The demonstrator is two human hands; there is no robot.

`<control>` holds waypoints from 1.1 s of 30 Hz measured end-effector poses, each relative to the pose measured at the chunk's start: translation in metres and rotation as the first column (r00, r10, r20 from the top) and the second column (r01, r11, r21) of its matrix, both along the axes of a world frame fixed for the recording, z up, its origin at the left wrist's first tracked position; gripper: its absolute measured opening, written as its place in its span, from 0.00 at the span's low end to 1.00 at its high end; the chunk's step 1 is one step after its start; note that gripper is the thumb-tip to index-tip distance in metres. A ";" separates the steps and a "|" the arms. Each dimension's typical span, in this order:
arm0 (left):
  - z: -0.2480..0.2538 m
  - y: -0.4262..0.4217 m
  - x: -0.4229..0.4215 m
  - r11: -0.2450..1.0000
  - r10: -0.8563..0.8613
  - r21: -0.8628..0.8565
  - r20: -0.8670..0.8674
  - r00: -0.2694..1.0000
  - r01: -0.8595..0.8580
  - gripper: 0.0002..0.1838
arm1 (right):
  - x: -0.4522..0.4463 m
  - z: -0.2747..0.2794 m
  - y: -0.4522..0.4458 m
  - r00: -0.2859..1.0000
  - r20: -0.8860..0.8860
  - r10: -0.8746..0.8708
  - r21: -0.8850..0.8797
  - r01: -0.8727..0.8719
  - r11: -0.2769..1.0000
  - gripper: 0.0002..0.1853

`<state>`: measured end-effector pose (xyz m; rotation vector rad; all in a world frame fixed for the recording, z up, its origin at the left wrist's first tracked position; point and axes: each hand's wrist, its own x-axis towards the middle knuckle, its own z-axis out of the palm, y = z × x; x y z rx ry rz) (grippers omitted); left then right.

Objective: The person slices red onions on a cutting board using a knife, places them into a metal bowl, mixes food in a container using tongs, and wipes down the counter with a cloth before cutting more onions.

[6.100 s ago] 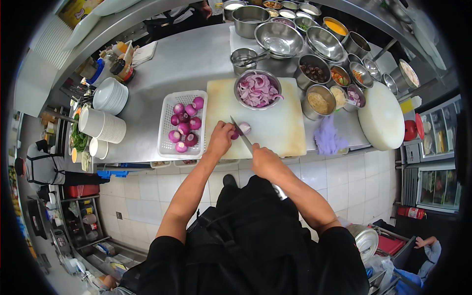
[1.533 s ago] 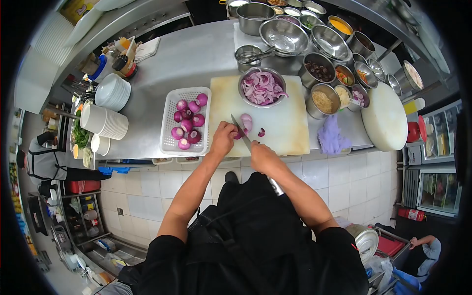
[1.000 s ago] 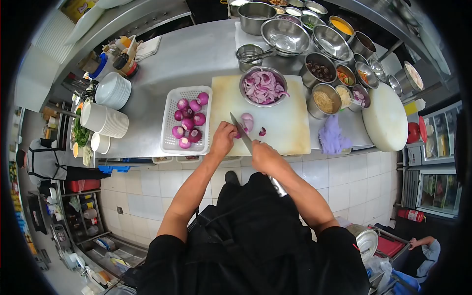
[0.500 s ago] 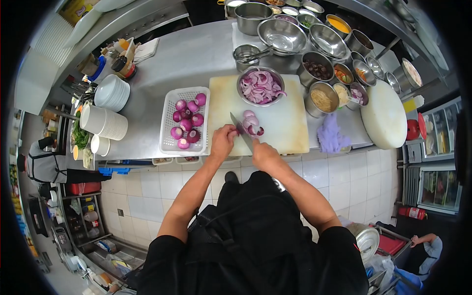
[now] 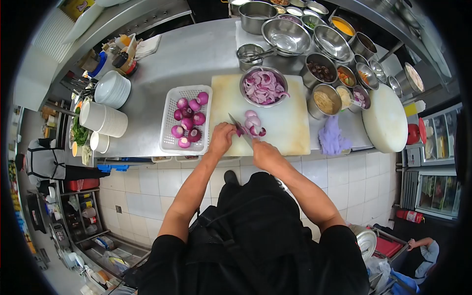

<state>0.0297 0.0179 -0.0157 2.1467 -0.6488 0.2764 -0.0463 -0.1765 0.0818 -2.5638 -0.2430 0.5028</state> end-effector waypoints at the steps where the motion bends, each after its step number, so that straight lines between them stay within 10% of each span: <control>1: -0.001 0.000 -0.003 1.000 0.010 0.001 0.011 1.000 -0.010 0.05 | -0.003 0.003 -0.001 1.000 0.011 -0.005 -0.002 0.005 1.000 0.14; 25: -0.004 0.000 -0.008 0.998 0.055 -0.041 0.088 0.995 -0.052 0.05 | 0.004 -0.001 -0.008 0.999 -0.023 0.026 0.006 -0.026 1.000 0.16; 30: 0.014 -0.006 -0.028 0.927 0.266 -0.223 -0.175 0.948 -0.302 0.16 | -0.018 0.021 -0.042 0.950 0.311 -0.017 -0.086 0.046 0.995 0.20; 33: 0.046 -0.019 -0.043 0.968 0.247 0.008 0.110 0.963 -0.250 0.35 | -0.026 0.017 -0.061 0.823 0.569 0.012 -0.111 0.062 0.992 0.19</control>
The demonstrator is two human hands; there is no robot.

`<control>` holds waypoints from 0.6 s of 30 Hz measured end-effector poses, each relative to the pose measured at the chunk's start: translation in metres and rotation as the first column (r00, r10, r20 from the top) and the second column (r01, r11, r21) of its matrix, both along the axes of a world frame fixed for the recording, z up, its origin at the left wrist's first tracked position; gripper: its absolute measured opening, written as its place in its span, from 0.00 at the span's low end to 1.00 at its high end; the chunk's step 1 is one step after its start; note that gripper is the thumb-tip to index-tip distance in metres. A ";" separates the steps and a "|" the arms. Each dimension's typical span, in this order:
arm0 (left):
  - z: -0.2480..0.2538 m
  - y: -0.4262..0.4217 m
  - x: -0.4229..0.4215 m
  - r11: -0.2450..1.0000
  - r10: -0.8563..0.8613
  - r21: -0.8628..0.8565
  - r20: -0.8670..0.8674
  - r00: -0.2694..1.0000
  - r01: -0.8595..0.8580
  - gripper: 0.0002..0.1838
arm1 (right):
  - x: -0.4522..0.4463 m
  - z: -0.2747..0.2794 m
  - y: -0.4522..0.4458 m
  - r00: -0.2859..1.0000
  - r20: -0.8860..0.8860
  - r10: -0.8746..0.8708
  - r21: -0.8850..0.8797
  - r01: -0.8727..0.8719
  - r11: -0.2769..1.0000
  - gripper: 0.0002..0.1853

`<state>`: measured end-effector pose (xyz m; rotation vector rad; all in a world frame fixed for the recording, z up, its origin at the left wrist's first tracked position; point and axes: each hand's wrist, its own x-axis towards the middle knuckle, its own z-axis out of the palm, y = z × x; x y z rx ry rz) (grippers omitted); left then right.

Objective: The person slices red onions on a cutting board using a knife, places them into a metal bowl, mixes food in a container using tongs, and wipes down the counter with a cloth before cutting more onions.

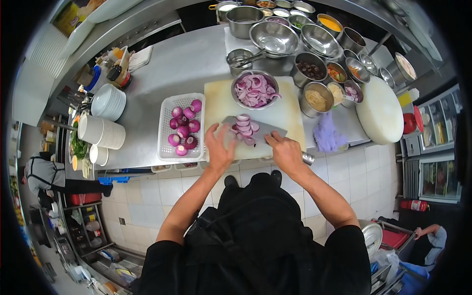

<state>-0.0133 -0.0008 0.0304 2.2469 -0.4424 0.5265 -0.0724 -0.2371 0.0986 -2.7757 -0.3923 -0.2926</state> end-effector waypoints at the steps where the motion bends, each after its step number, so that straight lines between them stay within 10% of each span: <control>1: 0.015 -0.010 -0.002 0.982 -0.115 0.145 -0.025 0.993 0.117 0.38 | 0.001 -0.010 -0.005 0.999 0.031 0.013 -0.042 -0.012 0.999 0.19; 7: 0.003 -0.051 0.012 0.757 -0.380 0.493 -0.202 0.903 0.429 0.47 | -0.014 -0.023 -0.008 0.998 0.047 0.028 -0.099 -0.023 0.995 0.16; 15: -0.022 -0.026 0.054 0.813 -0.411 0.352 -0.219 0.885 0.464 0.55 | -0.077 -0.018 -0.073 0.991 0.063 -0.114 0.251 0.095 0.963 0.10; 18: -0.025 -0.038 0.073 0.837 -0.427 0.290 -0.188 0.885 0.465 0.57 | -0.095 -0.052 -0.086 0.781 -0.605 -0.156 0.611 0.581 0.537 0.06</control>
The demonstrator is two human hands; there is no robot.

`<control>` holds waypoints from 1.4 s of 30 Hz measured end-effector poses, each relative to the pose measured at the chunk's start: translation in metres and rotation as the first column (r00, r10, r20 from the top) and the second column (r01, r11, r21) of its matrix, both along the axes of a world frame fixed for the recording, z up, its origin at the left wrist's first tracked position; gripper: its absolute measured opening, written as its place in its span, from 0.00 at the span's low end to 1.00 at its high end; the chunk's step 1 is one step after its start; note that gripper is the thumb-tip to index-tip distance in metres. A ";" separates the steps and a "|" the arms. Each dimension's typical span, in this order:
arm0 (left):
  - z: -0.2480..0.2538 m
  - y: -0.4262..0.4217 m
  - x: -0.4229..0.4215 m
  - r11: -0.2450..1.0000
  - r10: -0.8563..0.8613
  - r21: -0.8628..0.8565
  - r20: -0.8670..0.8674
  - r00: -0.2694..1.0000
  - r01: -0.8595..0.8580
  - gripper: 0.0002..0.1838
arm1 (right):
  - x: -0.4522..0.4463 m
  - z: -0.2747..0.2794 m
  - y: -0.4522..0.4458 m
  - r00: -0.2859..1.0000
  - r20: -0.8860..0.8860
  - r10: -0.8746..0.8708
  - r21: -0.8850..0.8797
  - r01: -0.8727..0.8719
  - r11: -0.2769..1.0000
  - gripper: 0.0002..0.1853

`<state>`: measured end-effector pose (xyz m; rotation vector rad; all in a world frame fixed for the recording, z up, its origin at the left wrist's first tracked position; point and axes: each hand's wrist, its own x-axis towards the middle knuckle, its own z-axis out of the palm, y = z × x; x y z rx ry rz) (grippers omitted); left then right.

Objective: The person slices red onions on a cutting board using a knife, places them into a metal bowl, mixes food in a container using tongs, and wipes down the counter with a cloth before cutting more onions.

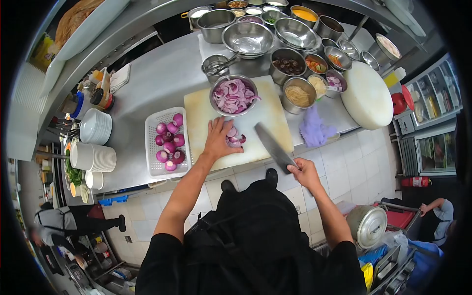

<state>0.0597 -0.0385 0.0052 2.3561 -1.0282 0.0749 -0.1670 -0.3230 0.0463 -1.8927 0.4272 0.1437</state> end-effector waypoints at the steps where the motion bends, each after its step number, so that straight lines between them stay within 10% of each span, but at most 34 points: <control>1: -0.003 -0.002 0.004 0.999 -0.048 0.000 0.004 0.999 0.048 0.56 | -0.002 -0.015 -0.002 0.986 -0.133 -0.098 0.259 0.130 0.957 0.11; 8: -0.008 -0.019 -0.016 0.964 -0.160 -0.212 0.011 0.987 0.158 0.49 | 0.013 -0.046 0.054 0.934 -0.326 -0.145 0.424 0.282 0.861 0.12; 17: -0.010 -0.032 -0.052 0.824 0.411 -0.392 -0.082 0.908 -0.409 0.19 | 0.055 -0.042 0.137 0.980 -0.145 0.138 0.303 -0.088 0.949 0.12; 22: 0.033 -0.050 -0.006 0.801 0.415 -0.511 0.095 0.905 -0.314 0.18 | 0.089 -0.029 0.124 0.982 0.130 0.138 0.108 -0.152 0.982 0.13; 26: 0.065 -0.091 0.060 0.851 0.346 -0.478 0.202 0.916 -0.216 0.17 | 0.141 0.034 0.096 1.000 0.014 -0.022 0.433 0.014 0.901 0.16; 33: 0.041 -0.099 0.107 0.860 0.335 -0.458 0.174 0.926 -0.225 0.14 | 0.079 0.020 0.045 0.997 -0.077 -0.019 0.490 0.054 0.870 0.11; 37: 0.043 -0.099 0.103 0.911 0.294 -0.371 0.281 0.913 -0.179 0.22 | 0.048 0.022 0.016 0.982 -0.097 -0.164 0.340 0.187 0.922 0.13; 40: 0.047 -0.100 0.100 0.954 0.253 -0.243 0.353 0.901 -0.173 0.26 | 0.054 0.003 -0.007 0.956 0.286 -0.060 -0.249 0.135 0.959 0.09; 42: 0.046 -0.104 0.100 0.963 0.244 -0.198 0.372 0.896 -0.180 0.28 | 0.068 0.016 -0.012 0.973 0.217 -0.077 -0.316 0.145 0.938 0.11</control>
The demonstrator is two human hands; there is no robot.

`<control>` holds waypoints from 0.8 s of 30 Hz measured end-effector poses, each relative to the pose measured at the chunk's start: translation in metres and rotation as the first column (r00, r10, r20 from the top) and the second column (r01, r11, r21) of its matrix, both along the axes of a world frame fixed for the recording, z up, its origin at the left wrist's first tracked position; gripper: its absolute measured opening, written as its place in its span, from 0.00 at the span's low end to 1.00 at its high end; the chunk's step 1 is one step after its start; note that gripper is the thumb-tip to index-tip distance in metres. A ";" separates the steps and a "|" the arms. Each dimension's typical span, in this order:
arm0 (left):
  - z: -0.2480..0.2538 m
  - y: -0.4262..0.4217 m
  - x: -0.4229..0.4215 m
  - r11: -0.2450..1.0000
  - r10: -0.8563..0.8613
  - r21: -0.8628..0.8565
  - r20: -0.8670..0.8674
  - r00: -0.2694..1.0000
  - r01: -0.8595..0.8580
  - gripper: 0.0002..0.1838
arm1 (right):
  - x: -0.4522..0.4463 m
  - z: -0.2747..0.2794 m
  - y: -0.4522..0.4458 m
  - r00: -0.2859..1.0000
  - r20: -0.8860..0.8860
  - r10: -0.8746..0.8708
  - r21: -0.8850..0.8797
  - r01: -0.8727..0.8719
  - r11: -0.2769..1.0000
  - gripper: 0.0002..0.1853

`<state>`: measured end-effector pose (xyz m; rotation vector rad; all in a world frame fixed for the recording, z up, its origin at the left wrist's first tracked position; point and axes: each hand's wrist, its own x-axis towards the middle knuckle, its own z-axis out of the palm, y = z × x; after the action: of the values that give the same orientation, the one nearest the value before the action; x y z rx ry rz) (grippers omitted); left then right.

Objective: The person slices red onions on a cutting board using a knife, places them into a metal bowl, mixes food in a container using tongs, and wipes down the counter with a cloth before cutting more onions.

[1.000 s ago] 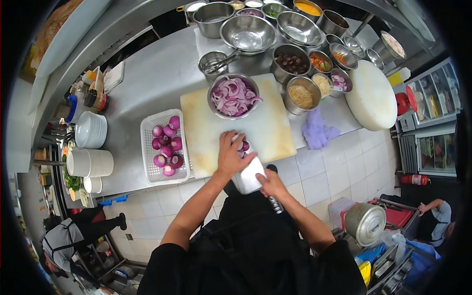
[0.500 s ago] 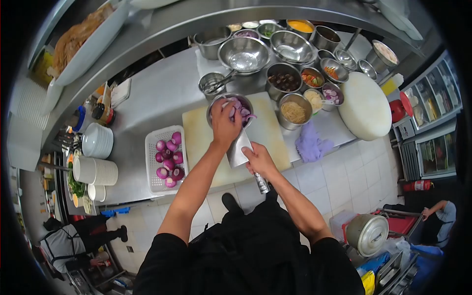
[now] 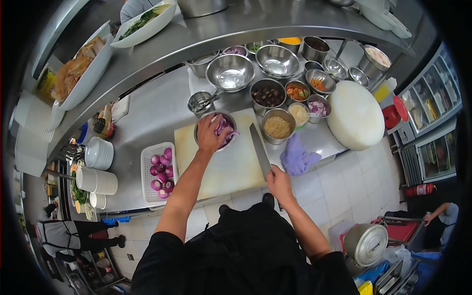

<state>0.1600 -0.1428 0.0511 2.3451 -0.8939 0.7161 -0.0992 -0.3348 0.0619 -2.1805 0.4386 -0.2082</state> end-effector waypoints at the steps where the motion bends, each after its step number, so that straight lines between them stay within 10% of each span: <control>1: -0.001 -0.001 -0.001 1.000 0.008 0.008 0.006 1.000 -0.008 0.28 | 0.009 0.006 0.000 0.999 -0.040 -0.015 -0.028 0.013 1.000 0.13; 16: -0.007 0.006 -0.012 0.995 0.078 0.068 -0.179 0.981 -0.066 0.30 | 0.100 -0.058 0.050 0.995 -0.015 0.100 -0.502 -0.094 0.860 0.19; 22: 0.004 0.012 -0.016 0.999 0.029 -0.031 -0.077 0.997 -0.031 0.34 | 0.146 -0.043 0.080 0.974 0.215 -0.072 0.149 0.041 0.988 0.25; 24: -0.002 0.023 -0.005 0.988 -0.048 -0.148 -0.087 0.995 0.035 0.33 | 0.168 -0.056 0.094 0.954 0.295 -0.055 0.051 0.042 0.998 0.29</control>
<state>0.1551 -0.1196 0.0487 2.2047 -0.8202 0.6317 0.0689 -0.2409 0.0055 -2.0535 0.3230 -0.5397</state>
